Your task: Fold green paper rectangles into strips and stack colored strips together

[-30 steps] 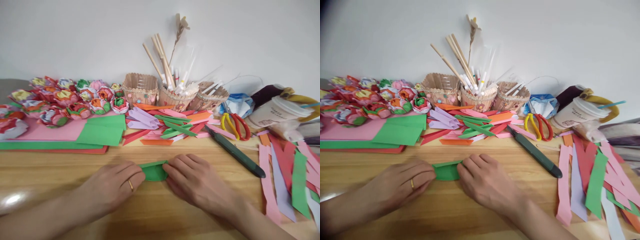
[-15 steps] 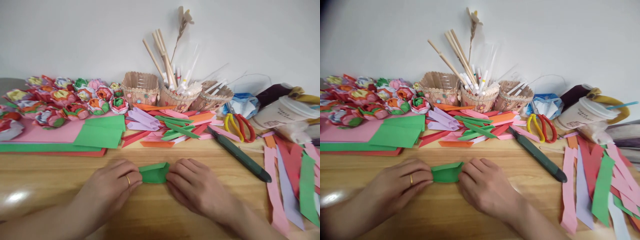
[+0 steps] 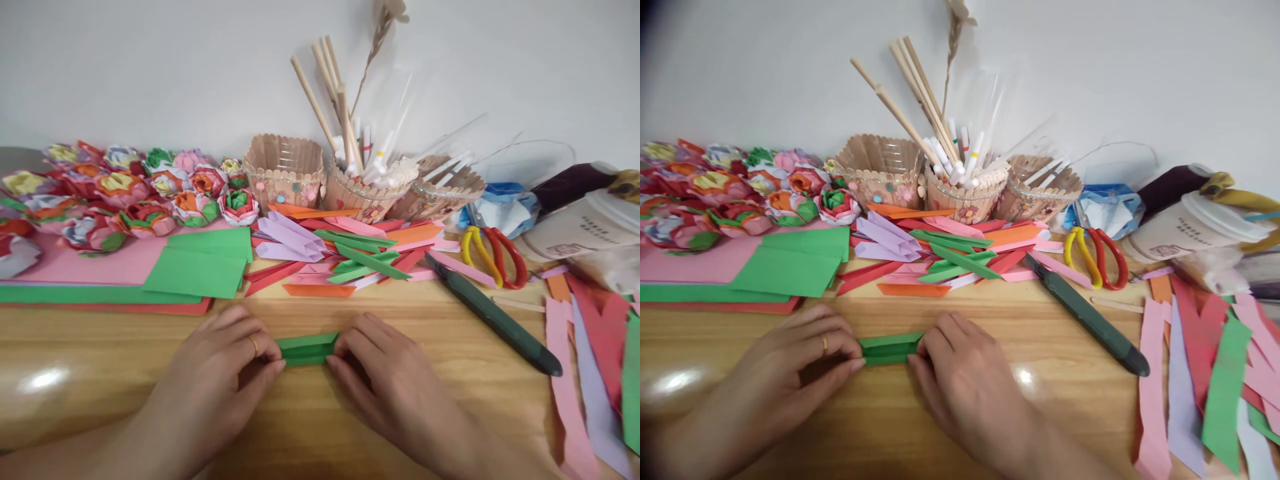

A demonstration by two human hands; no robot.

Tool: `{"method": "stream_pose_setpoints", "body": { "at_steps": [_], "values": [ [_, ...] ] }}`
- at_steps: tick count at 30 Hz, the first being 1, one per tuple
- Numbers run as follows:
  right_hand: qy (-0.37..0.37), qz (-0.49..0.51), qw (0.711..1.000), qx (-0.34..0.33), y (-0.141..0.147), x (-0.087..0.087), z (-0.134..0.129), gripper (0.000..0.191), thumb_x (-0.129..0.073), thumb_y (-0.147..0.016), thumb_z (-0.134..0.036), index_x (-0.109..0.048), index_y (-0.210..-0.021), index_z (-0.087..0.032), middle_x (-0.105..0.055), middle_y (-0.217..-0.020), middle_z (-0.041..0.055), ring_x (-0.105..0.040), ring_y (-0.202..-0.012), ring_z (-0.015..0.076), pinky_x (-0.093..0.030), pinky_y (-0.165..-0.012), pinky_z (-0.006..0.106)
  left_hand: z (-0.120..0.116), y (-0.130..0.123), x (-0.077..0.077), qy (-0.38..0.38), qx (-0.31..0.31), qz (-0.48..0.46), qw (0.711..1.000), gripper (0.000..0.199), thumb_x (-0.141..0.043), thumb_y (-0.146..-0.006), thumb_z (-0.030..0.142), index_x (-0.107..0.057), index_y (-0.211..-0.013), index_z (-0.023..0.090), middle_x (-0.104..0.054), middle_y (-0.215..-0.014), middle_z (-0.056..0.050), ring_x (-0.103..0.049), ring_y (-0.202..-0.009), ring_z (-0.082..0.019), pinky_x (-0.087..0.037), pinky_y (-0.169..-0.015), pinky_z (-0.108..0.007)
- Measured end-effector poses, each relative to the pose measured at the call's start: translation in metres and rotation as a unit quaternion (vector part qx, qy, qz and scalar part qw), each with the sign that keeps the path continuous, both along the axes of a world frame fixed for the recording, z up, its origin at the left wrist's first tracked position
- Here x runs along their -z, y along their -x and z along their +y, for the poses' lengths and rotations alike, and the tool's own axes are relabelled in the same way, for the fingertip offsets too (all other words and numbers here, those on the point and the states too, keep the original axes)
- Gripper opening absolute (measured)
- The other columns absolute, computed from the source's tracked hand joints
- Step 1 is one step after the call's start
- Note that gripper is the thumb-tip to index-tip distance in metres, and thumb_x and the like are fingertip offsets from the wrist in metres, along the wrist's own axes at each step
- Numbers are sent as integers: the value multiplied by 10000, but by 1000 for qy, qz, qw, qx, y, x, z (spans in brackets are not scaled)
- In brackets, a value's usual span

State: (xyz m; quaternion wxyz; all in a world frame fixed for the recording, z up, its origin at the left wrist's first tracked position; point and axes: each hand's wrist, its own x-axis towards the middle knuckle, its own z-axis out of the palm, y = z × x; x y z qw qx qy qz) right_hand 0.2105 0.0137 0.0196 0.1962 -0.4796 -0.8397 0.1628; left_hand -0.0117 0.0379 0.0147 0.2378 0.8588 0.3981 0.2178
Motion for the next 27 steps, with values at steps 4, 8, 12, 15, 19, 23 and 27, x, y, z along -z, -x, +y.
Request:
{"method": "stream_pose_setpoints", "body": {
  "at_steps": [4, 8, 12, 15, 19, 23, 27],
  "values": [
    [7, -22, 1000, 3, 1, 0, 1, 160, -487, -902, -158, -547, -754, -161, -558, -750, 36, -502, -675, 165, -391, -587, 280, 1, 1, 1, 2, 1, 6, 1000, 181, -497, -910, 179, -560, -740, 189, -576, -723, 5, -478, -742, -190, -341, -671, -312],
    [3, -39, 999, 6, 1, -1, 3, 150, -506, -885, -142, -544, -742, -162, -554, -731, 29, -507, -659, 163, -391, -577, 278, 1, -1, 1, 1, -4, 10, 1000, 184, -486, -908, 164, -548, -736, 187, -558, -725, -2, -462, -751, -197, -328, -669, -318],
    [-20, -55, 998, 6, 1, 1, 3, 142, -531, -868, -143, -532, -728, -168, -547, -711, 20, -502, -626, 156, -384, -550, 272, 1, -4, 1, -10, -22, 15, 1000, 169, -496, -876, 151, -538, -716, 187, -546, -715, -7, -454, -747, -204, -333, -664, -327],
    [-41, -59, 997, 11, 2, 3, 3, 158, -522, -877, -163, -523, -720, -173, -542, -694, 17, -501, -612, 156, -384, -533, 270, 1, -5, 2, -20, -33, 35, 999, 167, -501, -854, 160, -507, -689, 184, -526, -700, -15, -456, -733, -206, -355, -639, -327],
    [-75, -50, 996, 10, 1, 7, 3, 216, -462, -927, -197, -534, -725, -171, -555, -675, 21, -506, -600, 152, -393, -513, 264, 0, -2, 7, -96, -1, 41, 995, 145, -433, -911, 152, -558, -840, 175, -615, -911, -36, -513, -851, -199, -429, -726, -325],
    [-154, -53, 987, -12, -4, 6, 0, 194, -459, -944, -197, -612, -834, -154, -639, -740, 43, -571, -676, 169, -455, -589, 285, -4, 3, 17, -243, 62, 35, 967, 334, -313, -956, 66, -600, -1060, 201, -692, -1008, 42, -532, -1021, -171, -377, -947, -299],
    [-215, -91, 966, -109, -5, 1, -8, 289, -403, -966, -175, -598, -1169, -109, -671, -1158, 72, -563, -1126, 195, -455, -933, 317, -6, 4, 19, -281, 62, 49, 956, 377, -279, -958, 54, -621, -1054, 180, -719, -981, 50, -562, -1001, -164, -352, -975, -295]
  ]
}}
